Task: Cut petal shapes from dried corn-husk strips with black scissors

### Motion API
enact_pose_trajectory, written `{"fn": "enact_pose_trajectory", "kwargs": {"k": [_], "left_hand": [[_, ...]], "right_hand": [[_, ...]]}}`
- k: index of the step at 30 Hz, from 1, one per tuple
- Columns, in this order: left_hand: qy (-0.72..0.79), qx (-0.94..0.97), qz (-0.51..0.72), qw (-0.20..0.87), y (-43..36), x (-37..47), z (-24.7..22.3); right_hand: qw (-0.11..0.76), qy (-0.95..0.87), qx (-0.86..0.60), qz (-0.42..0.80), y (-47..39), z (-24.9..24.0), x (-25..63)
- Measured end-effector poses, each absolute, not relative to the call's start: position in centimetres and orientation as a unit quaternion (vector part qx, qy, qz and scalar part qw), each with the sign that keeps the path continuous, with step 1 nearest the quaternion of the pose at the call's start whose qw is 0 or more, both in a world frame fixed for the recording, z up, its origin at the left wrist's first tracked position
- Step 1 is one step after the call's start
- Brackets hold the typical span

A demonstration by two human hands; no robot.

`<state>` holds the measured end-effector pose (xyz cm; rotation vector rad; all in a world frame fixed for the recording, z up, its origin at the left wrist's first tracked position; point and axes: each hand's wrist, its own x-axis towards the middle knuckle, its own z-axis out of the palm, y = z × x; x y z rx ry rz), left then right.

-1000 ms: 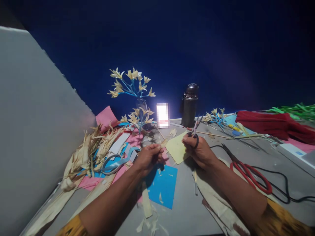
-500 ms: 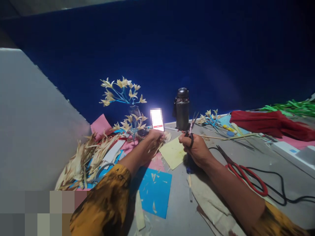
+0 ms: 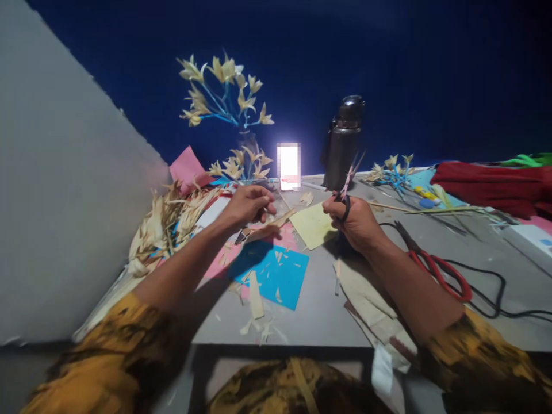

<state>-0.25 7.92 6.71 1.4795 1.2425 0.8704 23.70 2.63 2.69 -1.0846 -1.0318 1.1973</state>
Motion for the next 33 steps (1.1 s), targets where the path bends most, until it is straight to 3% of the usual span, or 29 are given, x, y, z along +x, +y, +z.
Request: {"fn": "enact_pose_trajectory", "kwargs": {"k": [5,8,11,17,19,23,29,33], "left_hand": [[0.507,0.65,0.262,0.503,2.6,-6.0,6.0],[0.536,0.69,0.197,0.445,0.5,-7.6,4.3],[0.532,0.714,0.2,0.409,-0.7,-8.4,3.1],[0.532,0.698,0.129,0.463,-3.0,-8.5,2.6],[0.56,0.697,0.108,0.434,-4.0,-7.9,2.4],[0.615,0.716,0.109,0.313,-5.2,-6.4,1.4],[0.616,0.615,0.207,0.446,-5.2,-5.3,0.9],[0.638,0.679,0.144,0.333,-5.2,-5.3,1.4]], "right_hand": [[0.542,-0.482,-0.473,0.501,1.9,2.2,22.6],[0.52,-0.508,-0.487,0.484,1.5,2.0,22.1],[0.5,-0.52,-0.503,0.476,1.3,1.8,22.0],[0.485,-0.527,-0.516,0.47,1.2,1.9,21.9],[0.477,-0.534,-0.516,0.47,1.1,1.9,21.9],[0.461,-0.55,-0.516,0.468,1.0,1.8,21.8],[0.446,-0.57,-0.505,0.471,0.9,1.7,21.5],[0.429,-0.588,-0.495,0.474,0.8,2.0,21.4]]}}
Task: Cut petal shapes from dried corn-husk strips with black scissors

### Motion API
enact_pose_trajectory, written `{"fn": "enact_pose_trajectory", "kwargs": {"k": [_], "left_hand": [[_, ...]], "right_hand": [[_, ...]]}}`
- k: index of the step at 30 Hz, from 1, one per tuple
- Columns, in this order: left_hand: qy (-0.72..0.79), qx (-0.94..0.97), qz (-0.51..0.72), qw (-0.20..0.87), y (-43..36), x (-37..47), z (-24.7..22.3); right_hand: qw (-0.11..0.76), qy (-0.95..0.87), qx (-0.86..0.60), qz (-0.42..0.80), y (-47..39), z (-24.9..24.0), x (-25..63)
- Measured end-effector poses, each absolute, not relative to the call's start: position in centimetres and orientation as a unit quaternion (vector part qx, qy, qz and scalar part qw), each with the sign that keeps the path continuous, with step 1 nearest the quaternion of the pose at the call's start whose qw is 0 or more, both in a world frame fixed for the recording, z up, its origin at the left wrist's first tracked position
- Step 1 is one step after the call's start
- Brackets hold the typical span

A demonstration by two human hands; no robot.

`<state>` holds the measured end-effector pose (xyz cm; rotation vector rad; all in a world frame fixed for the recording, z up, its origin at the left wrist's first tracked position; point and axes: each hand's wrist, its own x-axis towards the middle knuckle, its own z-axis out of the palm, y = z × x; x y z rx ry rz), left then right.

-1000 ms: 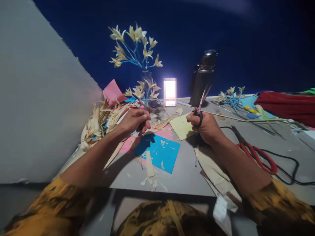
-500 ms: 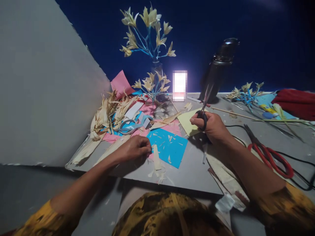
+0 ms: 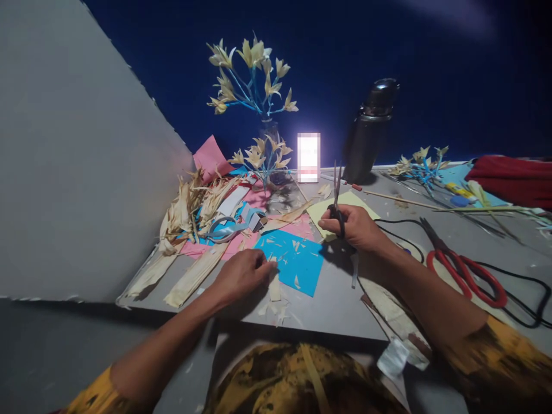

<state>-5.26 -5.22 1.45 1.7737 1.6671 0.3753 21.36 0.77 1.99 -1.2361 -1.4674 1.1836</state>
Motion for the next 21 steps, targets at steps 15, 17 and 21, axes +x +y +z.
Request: {"fn": "enact_pose_trajectory", "kwargs": {"k": [15,17,21], "left_hand": [[0.481,0.706,0.203,0.478,-2.8,-0.1,4.6],[0.461,0.72,0.211,0.475,-1.9,0.9,4.7],[0.433,0.614,0.286,0.595,-0.6,1.7,3.9]], "right_hand": [[0.377,-0.581,-0.409,0.593,-0.3,1.6,20.2],[0.355,-0.586,-0.403,0.607,-0.4,1.7,20.2],[0.441,-0.518,-0.44,0.586,-0.5,2.4,20.3]]}}
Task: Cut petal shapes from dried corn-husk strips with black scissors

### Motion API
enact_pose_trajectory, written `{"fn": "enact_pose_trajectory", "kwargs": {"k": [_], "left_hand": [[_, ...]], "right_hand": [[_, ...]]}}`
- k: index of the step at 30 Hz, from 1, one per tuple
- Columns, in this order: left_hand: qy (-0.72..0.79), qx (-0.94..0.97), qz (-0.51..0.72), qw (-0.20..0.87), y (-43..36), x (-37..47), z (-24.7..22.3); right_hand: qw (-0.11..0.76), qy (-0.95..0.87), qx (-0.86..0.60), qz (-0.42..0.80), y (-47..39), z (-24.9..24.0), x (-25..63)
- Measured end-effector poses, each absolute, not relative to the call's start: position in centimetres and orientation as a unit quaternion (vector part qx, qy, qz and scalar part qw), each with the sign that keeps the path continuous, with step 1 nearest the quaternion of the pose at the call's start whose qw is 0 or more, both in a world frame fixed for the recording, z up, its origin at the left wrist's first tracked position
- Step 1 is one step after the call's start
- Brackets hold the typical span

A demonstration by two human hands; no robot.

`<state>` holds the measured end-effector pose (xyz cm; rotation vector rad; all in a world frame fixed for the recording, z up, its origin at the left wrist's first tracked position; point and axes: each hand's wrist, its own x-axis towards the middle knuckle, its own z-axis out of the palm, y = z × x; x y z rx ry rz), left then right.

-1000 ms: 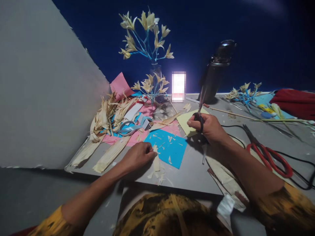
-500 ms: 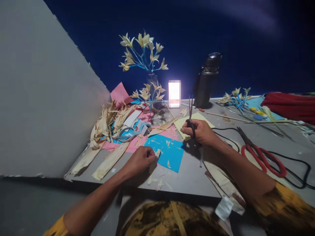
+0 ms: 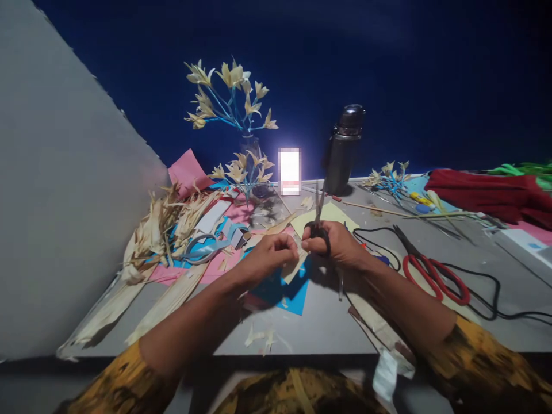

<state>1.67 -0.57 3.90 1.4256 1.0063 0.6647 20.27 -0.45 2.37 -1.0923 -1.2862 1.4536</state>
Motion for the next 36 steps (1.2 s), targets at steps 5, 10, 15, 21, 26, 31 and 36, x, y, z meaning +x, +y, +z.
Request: {"fn": "enact_pose_trajectory", "kwargs": {"k": [5,10,15,21,26,31,36], "left_hand": [[0.406,0.513,0.369,0.66,0.3,1.3,2.0],[0.391,0.384,0.433,0.716,1.1,0.9,0.5],[0.391,0.387,0.426,0.718,0.7,1.0,-0.1],[0.434,0.48,0.386,0.657,0.3,1.1,-0.4],[0.495,0.623,0.35,0.495,0.2,0.8,0.0],[0.55,0.747,0.266,0.262,-0.8,1.6,-0.1],[0.57,0.768,0.248,0.156,-0.4,1.4,-0.5]], "right_hand": [[0.498,-0.442,-0.477,0.574,-0.1,2.6,20.2],[0.443,-0.439,-0.472,0.623,-0.1,1.9,20.0],[0.407,-0.505,-0.47,0.599,-0.3,1.2,19.8],[0.377,-0.563,-0.48,0.558,-0.4,1.5,19.5],[0.345,-0.646,-0.51,0.452,-0.7,1.2,19.2],[0.313,-0.689,-0.518,0.399,-1.1,0.3,18.8],[0.337,-0.678,-0.534,0.375,-1.2,0.7,18.8]]}}
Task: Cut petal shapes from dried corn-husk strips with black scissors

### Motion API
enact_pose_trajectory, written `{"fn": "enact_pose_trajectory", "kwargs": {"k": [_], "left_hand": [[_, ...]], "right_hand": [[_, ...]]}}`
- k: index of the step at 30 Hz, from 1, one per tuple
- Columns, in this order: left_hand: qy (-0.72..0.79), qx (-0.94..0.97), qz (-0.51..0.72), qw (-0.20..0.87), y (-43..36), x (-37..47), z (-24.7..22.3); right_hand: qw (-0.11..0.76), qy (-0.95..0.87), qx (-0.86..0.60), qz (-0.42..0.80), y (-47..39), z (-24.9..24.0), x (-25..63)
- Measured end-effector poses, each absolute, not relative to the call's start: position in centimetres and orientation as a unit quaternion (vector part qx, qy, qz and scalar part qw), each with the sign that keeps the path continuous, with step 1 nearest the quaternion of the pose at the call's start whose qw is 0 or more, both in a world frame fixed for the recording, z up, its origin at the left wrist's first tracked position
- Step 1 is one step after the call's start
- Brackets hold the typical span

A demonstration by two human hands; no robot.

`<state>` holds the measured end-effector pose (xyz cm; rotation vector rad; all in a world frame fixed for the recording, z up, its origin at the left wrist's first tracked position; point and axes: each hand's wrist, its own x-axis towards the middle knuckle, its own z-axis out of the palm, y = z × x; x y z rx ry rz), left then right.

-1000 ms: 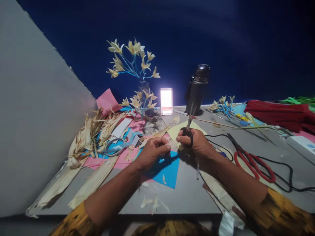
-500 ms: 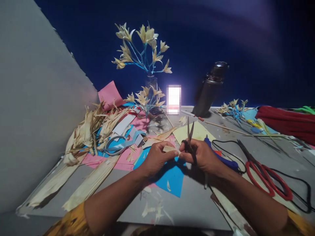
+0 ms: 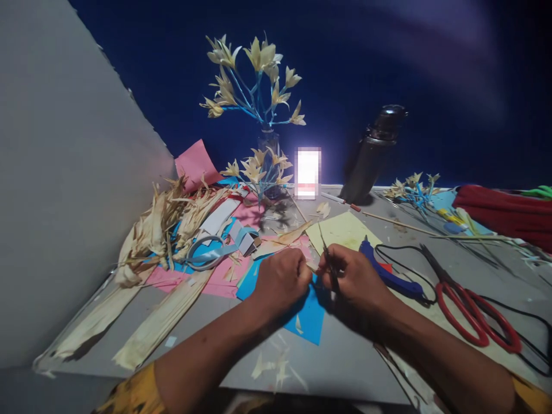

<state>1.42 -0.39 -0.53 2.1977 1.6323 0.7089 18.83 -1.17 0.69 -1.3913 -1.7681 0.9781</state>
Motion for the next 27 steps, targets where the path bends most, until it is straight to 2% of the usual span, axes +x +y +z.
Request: {"fn": "enact_pose_trajectory", "kwargs": {"k": [2,4,8,10,14,19,21,23,27], "left_hand": [[0.589,0.751,0.263,0.142,0.5,0.6,-0.3],[0.61,0.714,0.297,0.172,1.4,-0.4,0.2],[0.522,0.644,0.377,0.414,1.9,-1.2,1.1],[0.465,0.668,0.358,0.457,1.4,-0.7,1.3],[0.473,0.737,0.316,0.364,0.0,0.7,0.8],[0.539,0.78,0.262,0.178,-0.6,1.3,0.3],[0.565,0.776,0.238,0.147,-0.3,1.0,0.5],[0.575,0.763,0.249,0.161,0.1,0.5,0.8],[0.481,0.754,0.332,0.3,0.8,-0.5,1.2]], "right_hand": [[0.355,-0.668,-0.533,0.379,-1.1,1.2,19.0],[0.365,-0.665,-0.524,0.388,-1.1,1.8,19.2],[0.353,-0.671,-0.511,0.405,-0.9,2.3,19.5],[0.349,-0.676,-0.506,0.406,-0.8,2.2,19.4],[0.348,-0.684,-0.508,0.392,-0.9,1.4,19.1],[0.327,-0.704,-0.52,0.358,-1.0,0.7,18.9],[0.331,-0.709,-0.527,0.332,-1.1,0.6,18.9],[0.338,-0.713,-0.529,0.312,-1.1,0.6,19.0],[0.345,-0.735,-0.517,0.27,-1.0,0.8,19.1]]}}
